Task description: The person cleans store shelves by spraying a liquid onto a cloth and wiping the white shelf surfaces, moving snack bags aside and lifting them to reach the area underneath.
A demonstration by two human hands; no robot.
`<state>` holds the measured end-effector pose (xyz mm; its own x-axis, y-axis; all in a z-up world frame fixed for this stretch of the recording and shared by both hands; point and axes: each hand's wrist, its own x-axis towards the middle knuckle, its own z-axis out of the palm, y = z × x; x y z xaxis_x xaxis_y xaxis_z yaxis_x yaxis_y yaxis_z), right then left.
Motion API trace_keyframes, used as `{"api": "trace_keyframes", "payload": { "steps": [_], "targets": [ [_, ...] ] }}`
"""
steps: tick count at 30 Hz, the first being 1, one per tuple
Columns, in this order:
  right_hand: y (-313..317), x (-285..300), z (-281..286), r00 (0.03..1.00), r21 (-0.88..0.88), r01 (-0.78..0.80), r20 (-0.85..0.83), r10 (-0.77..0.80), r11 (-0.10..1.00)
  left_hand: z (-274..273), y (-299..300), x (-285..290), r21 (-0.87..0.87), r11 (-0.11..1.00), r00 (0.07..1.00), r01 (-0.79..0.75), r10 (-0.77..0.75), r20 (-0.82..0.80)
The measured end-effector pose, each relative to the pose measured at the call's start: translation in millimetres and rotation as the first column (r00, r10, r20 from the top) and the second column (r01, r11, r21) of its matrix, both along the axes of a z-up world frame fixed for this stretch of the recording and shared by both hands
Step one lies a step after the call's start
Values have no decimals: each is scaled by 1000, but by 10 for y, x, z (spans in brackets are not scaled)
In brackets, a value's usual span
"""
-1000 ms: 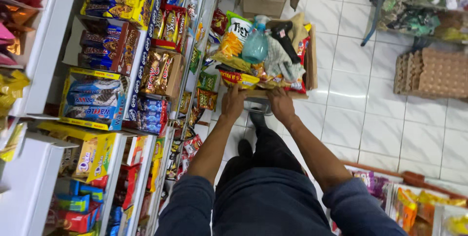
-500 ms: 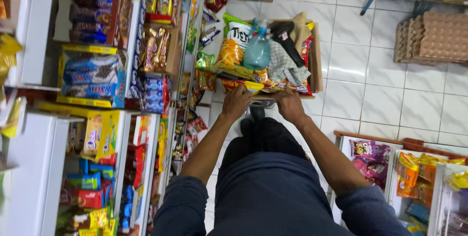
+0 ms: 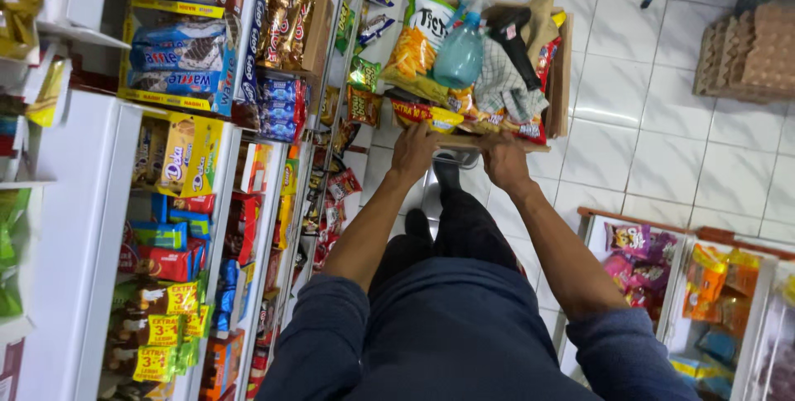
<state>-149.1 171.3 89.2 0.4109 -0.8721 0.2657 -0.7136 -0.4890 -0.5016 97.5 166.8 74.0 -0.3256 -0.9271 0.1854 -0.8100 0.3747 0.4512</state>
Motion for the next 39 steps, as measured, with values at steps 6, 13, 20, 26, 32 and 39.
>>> {"api": "trace_keyframes", "payload": {
  "steps": [6, 13, 20, 26, 32, 39],
  "targets": [
    [370, 34, -243, 996, -41, -14, 90, 18, 999, 63, 322, 118, 52, 998, 999, 20, -22, 41],
    [1233, 191, 37, 996, 78, 28, 84, -35, 997, 293, 1210, 219, 127, 992, 1000, 0, 2, -12],
    [1632, 168, 290, 992, 264, -60, 122, 28, 963, 356, 1679, 273, 244, 969, 996, 26, -45, 74],
    [1595, 37, 451, 969, 349, -95, 249, 5, 932, 477, 1645, 278, 147, 987, 989, 58, -76, 123],
    [1301, -244, 734, 870, 397, 234, 323, -373, 887, 995, 1626, -111, 244, 970, 986, -14, 55, -160],
    [486, -489, 695, 890, 261, 259, 311, -335, 930, 1227, 1180, -1095, -80, 978, 951, -195, 169, -259]
  ]
}}
